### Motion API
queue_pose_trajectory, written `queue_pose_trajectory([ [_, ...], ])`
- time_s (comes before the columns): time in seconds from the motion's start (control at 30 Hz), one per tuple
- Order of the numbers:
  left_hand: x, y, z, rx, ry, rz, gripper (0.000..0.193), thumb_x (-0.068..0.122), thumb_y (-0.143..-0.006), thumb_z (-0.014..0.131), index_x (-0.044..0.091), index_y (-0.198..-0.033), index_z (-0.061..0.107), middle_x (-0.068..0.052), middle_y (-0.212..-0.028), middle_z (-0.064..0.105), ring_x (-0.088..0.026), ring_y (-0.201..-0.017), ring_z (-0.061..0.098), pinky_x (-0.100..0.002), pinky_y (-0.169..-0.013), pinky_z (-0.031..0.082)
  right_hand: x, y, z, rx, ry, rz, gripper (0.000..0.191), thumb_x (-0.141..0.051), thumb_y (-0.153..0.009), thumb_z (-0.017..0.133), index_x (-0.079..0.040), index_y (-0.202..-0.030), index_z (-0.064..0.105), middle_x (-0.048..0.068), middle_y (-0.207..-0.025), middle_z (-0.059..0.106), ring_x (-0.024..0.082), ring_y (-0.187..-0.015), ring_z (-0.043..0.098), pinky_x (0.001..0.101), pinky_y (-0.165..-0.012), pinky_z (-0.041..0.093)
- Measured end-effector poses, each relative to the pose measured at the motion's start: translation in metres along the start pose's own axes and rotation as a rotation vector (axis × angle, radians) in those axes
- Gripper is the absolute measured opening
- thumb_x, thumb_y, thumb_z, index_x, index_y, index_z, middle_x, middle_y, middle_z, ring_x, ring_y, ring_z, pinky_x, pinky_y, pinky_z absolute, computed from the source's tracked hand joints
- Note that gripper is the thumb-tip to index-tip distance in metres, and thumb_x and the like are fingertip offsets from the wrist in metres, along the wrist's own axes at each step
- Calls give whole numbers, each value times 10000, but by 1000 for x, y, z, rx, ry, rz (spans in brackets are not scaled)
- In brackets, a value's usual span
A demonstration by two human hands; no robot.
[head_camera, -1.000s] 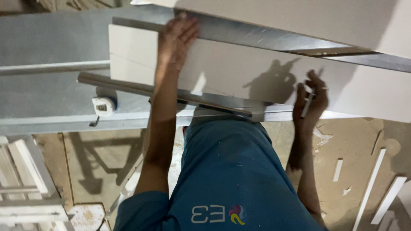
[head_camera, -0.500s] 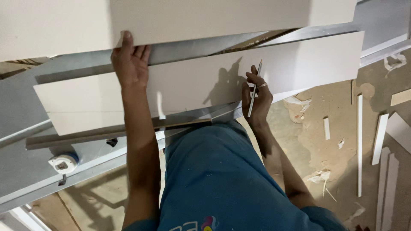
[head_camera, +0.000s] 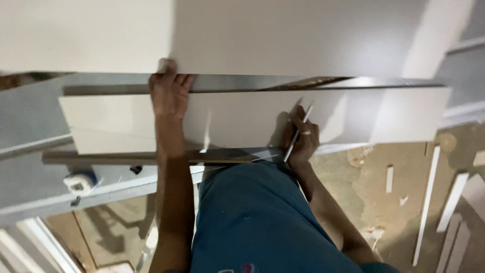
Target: The person measures and marks a white board using a metal ruler and pencil. They repeatedly reposition the ruler and draw lines on the board surface.
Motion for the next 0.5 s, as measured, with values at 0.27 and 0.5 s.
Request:
queue_pose_trajectory([
  [0.27, -3, -16, -20, -74, -16, 43, 208, 120, -992, 684, -48, -1091, 613, -155, -1062, 689, -303, -1054, 698, -518, -996, 581, 44, 32, 36, -68, -350, 469, 260, -113, -1013, 647, -70, -1236, 774, 128, -922, 693, 205, -709, 604, 328, -629, 433],
  [0.5, 0, -17, -18, -84, -69, 38, 287, 152, -960, 705, -52, -1139, 610, -153, -1083, 698, -280, -1047, 708, -472, -989, 589, -5, 16, 22, -9, -61, -21, 186, -136, -1049, 733, -14, -1188, 715, 201, -1288, 727, 217, -956, 643, 370, -860, 475],
])
Point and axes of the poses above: each hand's wrist, its own y-axis away from the middle knuckle, its own z-axis out of the palm, x = y × z, the point moved 9 cm from there along -y, towards the middle knuckle
